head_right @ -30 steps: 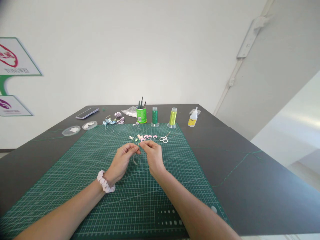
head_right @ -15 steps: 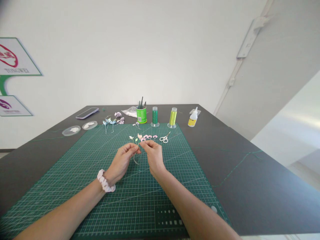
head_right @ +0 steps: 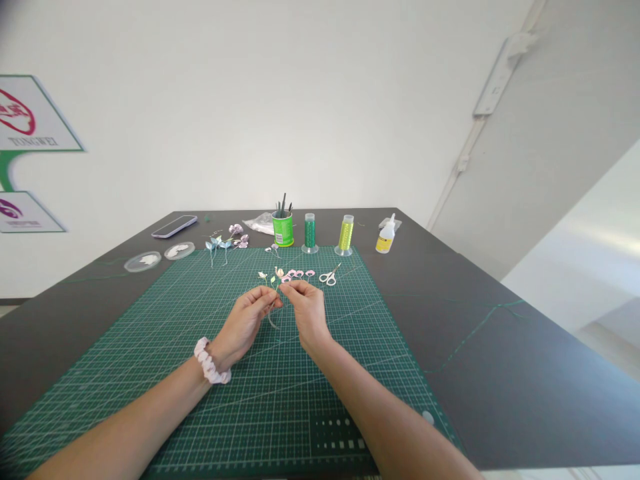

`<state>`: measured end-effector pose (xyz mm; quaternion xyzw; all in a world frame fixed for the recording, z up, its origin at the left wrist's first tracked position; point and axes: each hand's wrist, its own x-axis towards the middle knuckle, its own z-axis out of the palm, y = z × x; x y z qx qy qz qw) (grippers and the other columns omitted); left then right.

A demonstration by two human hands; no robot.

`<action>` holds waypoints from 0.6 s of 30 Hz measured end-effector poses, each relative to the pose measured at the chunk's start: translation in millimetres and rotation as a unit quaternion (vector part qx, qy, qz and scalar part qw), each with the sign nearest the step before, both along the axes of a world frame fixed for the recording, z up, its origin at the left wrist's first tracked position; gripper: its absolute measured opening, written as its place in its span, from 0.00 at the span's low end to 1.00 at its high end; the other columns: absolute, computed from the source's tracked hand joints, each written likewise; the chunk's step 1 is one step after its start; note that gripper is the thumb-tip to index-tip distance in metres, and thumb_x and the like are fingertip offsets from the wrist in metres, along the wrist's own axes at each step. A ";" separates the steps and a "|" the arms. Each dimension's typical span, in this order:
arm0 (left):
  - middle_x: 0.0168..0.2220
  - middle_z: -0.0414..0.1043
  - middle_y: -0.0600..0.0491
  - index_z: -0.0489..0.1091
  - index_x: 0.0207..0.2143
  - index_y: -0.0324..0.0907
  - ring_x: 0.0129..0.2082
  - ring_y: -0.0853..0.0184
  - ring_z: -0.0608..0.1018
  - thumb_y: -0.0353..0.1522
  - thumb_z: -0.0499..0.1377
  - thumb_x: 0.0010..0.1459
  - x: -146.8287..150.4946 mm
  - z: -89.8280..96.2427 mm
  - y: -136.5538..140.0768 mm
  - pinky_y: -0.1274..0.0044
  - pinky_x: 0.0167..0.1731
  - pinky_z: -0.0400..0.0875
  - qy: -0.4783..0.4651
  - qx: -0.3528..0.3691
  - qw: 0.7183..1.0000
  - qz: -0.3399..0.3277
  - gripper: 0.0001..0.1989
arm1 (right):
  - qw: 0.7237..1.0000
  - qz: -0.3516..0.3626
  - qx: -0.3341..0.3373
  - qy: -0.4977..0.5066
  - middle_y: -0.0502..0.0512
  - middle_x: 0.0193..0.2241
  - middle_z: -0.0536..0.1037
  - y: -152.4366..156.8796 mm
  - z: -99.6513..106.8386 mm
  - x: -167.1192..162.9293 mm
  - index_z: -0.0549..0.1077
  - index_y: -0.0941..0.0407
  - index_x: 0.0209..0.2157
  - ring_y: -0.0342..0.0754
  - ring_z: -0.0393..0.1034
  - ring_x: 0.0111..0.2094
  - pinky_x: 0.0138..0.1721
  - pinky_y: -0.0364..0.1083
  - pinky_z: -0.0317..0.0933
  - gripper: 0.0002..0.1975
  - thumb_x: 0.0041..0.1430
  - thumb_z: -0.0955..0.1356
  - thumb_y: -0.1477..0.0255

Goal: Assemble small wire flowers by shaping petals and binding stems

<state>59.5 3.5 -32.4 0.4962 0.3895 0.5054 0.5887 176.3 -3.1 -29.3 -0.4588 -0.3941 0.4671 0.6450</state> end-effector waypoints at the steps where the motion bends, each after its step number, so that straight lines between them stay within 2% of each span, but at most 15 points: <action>1: 0.24 0.72 0.54 0.71 0.23 0.40 0.29 0.68 0.71 0.35 0.63 0.49 0.1 0.1 0.1 0.74 0.38 0.64 -0.006 -0.004 1.000 -0.002 0.08 | 1.000 0.001 0.001 0.002 0.50 0.20 0.74 0.0 -0.4 0.1 0.75 0.55 0.17 0.47 0.64 0.28 0.34 0.47 0.59 0.07 0.41 0.72 0.66; 18: 0.23 0.70 0.55 0.71 0.21 0.40 0.28 0.70 0.71 0.34 0.65 0.45 1.1 1.3 0.0 0.75 0.38 0.65 -0.060 -0.053 0.996 -0.030 0.08 | 1.000 0.002 0.001 0.012 0.49 0.19 0.73 1.6 -3.6 0.5 0.76 0.55 0.18 0.46 0.63 0.27 0.34 0.47 0.58 0.06 0.41 0.72 0.67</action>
